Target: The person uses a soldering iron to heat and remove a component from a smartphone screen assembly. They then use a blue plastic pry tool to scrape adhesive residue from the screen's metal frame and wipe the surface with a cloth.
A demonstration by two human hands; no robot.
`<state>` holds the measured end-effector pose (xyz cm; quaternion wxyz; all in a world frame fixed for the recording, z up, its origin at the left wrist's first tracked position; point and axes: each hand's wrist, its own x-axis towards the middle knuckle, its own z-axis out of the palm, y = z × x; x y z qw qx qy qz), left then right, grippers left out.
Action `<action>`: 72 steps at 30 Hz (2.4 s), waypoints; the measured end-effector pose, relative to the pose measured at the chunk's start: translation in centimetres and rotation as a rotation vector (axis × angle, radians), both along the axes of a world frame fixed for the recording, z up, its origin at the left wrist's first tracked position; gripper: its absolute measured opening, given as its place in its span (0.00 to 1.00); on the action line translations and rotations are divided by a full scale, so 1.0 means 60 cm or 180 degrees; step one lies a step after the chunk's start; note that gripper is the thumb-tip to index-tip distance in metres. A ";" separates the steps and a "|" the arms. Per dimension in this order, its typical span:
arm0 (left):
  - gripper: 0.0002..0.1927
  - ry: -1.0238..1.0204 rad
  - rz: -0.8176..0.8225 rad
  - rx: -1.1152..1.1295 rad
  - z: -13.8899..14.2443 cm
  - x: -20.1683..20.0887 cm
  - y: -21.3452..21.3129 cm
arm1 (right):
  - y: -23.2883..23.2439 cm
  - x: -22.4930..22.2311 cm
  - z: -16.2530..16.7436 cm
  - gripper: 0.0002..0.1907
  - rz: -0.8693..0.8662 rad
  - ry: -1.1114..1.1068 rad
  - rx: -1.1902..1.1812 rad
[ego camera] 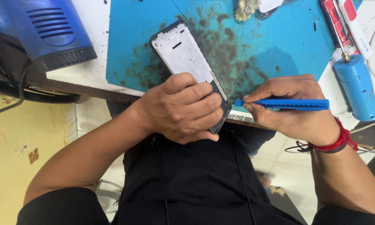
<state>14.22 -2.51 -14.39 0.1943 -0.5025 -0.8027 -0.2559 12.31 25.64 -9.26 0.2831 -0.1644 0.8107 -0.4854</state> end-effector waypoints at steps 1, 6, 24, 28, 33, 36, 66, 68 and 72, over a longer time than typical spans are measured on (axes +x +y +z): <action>0.27 0.0003 0.0005 -0.0006 0.000 0.000 0.000 | 0.000 -0.001 0.000 0.07 0.0062 0.0062 -0.0043; 0.28 0.0013 0.0038 -0.0022 0.001 0.002 -0.001 | -0.001 -0.005 0.001 0.07 0.0169 0.0172 0.0050; 0.26 -0.0088 -0.0051 -0.0033 0.003 0.003 0.000 | -0.009 -0.039 -0.027 0.09 0.0648 0.0958 -0.0582; 0.26 -0.0082 -0.0069 -0.0021 0.005 0.003 0.001 | 0.004 -0.027 -0.009 0.07 0.0689 0.0624 -0.0441; 0.26 -0.0111 -0.0058 0.0007 0.008 0.007 0.002 | -0.004 -0.028 -0.011 0.08 0.0606 0.0712 -0.0449; 0.25 -0.0108 -0.0080 0.0009 0.008 0.007 0.003 | -0.013 -0.033 -0.018 0.07 0.0519 0.0760 -0.0501; 0.23 -0.0073 0.0016 0.0044 0.010 0.015 0.006 | -0.041 -0.020 0.013 0.14 0.0323 0.0448 -0.0027; 0.19 0.0027 0.0155 -0.0023 0.012 0.019 0.011 | -0.048 -0.011 0.017 0.12 0.0295 0.0617 0.0133; 0.18 -0.0153 0.0053 0.0079 0.019 0.019 0.010 | -0.050 0.010 0.024 0.19 0.0043 0.0413 0.0292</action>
